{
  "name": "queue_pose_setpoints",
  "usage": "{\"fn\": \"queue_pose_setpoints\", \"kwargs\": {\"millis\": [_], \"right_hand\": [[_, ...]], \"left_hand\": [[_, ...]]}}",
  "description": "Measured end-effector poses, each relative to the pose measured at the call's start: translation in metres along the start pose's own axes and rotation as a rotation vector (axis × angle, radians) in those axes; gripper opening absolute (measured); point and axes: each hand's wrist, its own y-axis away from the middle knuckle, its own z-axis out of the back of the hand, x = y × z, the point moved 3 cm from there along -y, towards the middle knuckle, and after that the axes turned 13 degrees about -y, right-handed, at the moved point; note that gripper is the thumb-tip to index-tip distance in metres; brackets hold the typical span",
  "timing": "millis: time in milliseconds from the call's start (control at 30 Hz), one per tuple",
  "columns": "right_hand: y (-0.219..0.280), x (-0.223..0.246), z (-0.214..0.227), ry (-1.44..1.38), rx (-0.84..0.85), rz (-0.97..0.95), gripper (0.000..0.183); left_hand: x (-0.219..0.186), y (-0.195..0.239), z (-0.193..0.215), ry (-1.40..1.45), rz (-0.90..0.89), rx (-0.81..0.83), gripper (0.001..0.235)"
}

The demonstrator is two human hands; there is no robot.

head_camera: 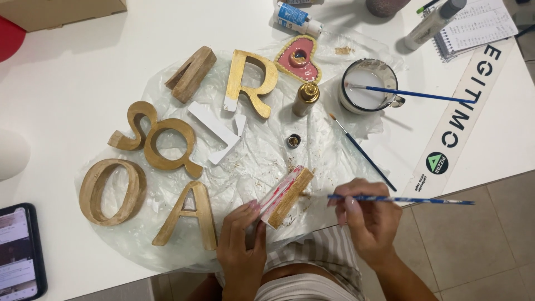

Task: The person paints a wooden letter 'L' with gold paint using a brush. They hold the letter with one hand and apply the paint with the other, occasionally dipping the brush into a small container of gold paint.

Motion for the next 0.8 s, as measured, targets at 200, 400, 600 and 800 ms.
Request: {"fn": "queue_pose_setpoints", "kwargs": {"millis": [200,400,600,800], "right_hand": [[0.011,-0.005,-0.012,-0.16,0.264,0.045,0.016],[-0.008,-0.002,0.004,-0.006,0.052,0.038,0.008],[-0.003,-0.007,-0.008,-0.005,0.313,0.044,0.017],[-0.028,0.001,0.011,0.118,0.04,-0.059,0.015]], "left_hand": [[0.001,0.002,0.0,0.01,0.01,0.008,0.017],[-0.001,-0.001,0.002,0.009,0.003,-0.001,0.015],[0.0,0.001,0.001,0.011,0.004,-0.005,0.015],[0.0,0.001,0.001,0.005,-0.002,-0.004,0.017]]}}
